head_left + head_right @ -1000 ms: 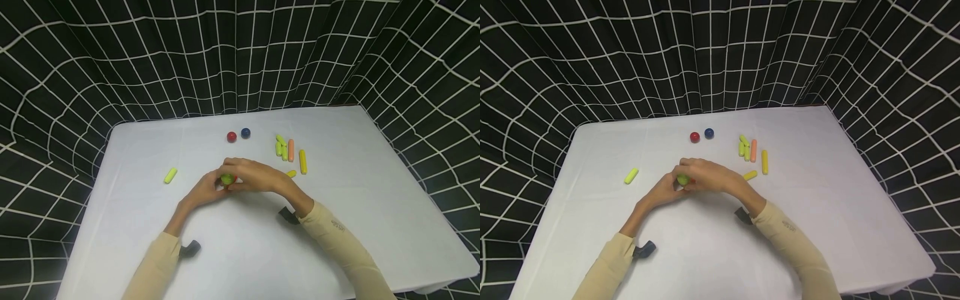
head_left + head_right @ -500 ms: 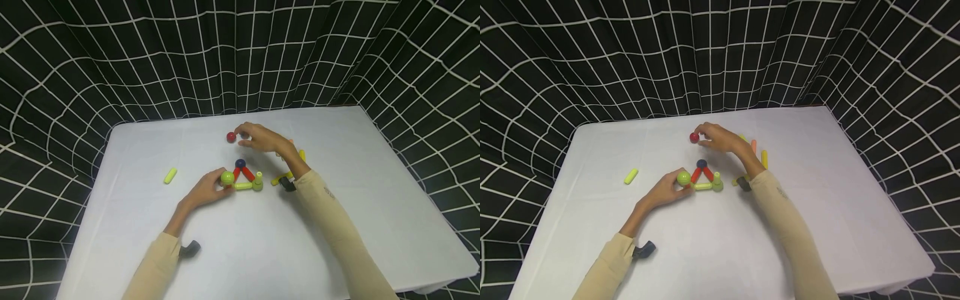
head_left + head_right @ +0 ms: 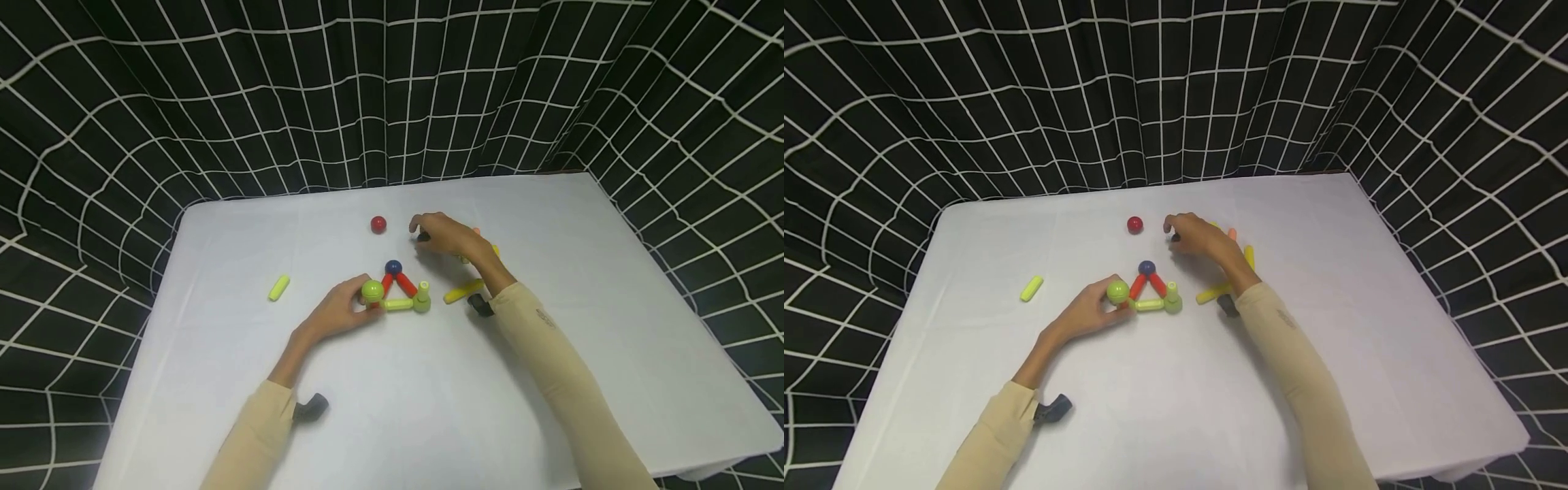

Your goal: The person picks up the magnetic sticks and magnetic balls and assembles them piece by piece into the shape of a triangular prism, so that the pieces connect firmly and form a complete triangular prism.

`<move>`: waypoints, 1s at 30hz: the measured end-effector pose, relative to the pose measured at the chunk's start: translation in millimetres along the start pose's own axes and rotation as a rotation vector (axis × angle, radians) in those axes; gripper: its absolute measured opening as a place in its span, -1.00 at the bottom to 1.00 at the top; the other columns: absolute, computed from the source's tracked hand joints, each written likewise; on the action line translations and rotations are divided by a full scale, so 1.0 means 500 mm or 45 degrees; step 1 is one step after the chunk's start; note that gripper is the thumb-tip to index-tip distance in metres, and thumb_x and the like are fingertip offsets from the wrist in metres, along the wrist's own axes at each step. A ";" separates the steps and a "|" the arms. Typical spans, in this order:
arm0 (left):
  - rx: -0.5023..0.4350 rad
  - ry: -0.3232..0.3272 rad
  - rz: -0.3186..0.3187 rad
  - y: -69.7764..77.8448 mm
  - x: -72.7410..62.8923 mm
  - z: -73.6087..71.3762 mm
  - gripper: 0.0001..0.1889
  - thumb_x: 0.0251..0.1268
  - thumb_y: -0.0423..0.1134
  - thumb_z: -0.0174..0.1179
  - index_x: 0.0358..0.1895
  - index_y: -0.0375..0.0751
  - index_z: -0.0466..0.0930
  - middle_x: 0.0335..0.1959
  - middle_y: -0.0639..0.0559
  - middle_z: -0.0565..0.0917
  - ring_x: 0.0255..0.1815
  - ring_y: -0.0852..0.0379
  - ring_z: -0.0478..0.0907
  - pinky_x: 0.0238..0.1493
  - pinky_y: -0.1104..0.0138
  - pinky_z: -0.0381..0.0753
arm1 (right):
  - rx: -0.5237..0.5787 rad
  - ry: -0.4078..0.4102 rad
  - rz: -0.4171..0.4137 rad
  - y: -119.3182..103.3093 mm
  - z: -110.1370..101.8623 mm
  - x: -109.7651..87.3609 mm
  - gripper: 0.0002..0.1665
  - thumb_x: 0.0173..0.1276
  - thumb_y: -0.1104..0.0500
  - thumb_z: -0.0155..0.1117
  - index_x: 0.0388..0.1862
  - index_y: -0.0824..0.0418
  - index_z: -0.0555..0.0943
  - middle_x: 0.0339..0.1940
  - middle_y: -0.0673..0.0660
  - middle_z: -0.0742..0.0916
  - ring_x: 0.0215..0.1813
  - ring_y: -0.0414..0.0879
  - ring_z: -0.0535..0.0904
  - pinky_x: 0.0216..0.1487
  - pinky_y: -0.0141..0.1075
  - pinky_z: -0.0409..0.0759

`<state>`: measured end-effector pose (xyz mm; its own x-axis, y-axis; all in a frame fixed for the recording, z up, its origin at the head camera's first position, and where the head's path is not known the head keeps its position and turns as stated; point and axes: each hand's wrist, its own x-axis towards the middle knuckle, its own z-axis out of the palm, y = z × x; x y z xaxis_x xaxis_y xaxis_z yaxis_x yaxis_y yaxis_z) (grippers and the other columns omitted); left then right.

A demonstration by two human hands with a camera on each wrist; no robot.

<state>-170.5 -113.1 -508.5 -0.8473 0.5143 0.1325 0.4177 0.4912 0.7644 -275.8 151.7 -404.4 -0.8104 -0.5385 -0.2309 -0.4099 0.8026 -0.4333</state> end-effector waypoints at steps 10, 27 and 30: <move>-0.002 0.005 -0.008 -0.001 -0.003 -0.004 -0.72 0.32 0.05 0.43 -0.16 0.14 0.48 -0.33 0.18 0.52 -0.22 0.18 0.46 -0.14 0.32 0.45 | 0.226 -0.035 -0.426 -0.078 -0.013 -0.154 -0.59 0.24 0.27 0.58 0.07 0.21 0.72 0.00 0.09 0.78 -0.02 -0.06 0.69 0.12 -0.08 0.73; 0.019 -0.012 -0.006 0.000 0.002 0.001 -0.72 0.34 0.07 0.41 -0.16 0.15 0.47 -0.32 0.17 0.51 -0.23 0.15 0.45 -0.14 0.30 0.46 | 0.169 -0.074 -0.184 -0.004 -0.059 -0.205 -0.35 0.42 0.32 0.37 0.47 0.20 0.46 0.22 0.24 0.70 0.23 0.18 0.63 0.26 0.12 0.64; 0.029 -0.010 0.000 0.000 0.001 0.000 -0.72 0.35 0.08 0.40 -0.15 0.14 0.48 -0.31 0.17 0.51 -0.22 0.17 0.44 -0.14 0.31 0.46 | 0.095 0.068 -0.020 0.029 -0.072 -0.202 -0.49 0.47 0.38 0.28 0.38 0.34 0.51 0.05 0.32 0.74 0.09 0.17 0.66 0.17 0.08 0.68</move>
<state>-170.9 -112.9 -508.4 -0.8447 0.5199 0.1275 0.4251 0.5067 0.7500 -215.1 227.0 -356.1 -0.8261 -0.5348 -0.1776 -0.3919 0.7718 -0.5007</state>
